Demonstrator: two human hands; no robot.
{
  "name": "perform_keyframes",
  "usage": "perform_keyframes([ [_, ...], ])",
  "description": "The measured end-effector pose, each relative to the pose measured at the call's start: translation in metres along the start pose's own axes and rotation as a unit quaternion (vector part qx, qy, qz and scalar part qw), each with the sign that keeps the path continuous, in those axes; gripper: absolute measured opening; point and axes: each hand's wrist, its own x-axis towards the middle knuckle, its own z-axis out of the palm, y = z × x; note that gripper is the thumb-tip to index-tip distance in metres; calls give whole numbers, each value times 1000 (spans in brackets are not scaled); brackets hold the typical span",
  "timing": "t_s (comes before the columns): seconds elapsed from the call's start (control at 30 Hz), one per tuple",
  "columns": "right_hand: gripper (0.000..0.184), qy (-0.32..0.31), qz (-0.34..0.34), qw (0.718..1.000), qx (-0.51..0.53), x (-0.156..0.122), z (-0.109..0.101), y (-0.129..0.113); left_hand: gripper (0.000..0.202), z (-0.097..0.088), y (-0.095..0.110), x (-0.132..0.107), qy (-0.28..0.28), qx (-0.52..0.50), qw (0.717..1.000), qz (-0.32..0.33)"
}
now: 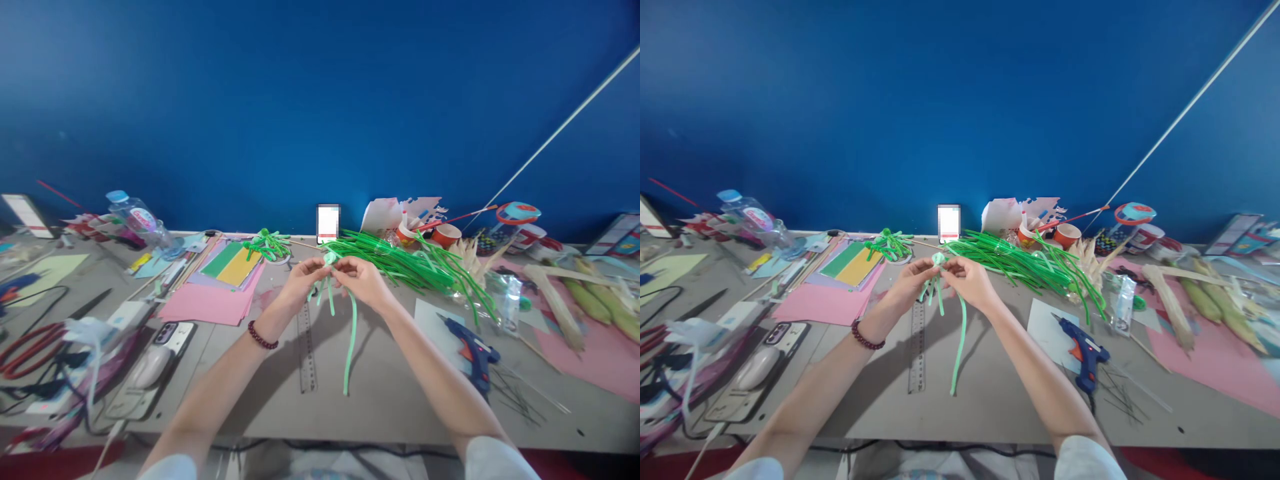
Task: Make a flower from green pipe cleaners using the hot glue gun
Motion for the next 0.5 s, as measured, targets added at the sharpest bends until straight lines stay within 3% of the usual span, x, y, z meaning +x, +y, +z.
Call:
perform_keyframes([
  [0.17,16,45,-4,998,-53,-2,-2,-6,20,-1,-1,-2,-11,2,1000,-25],
  [0.37,21,44,-34,996,-68,-4,1,-4,18,-2,-4,0,-21,-46,998,-42],
  [0.5,26,40,-10,998,-57,-10,3,-13,17,-2,-1,2,-27,-73,994,-70],
])
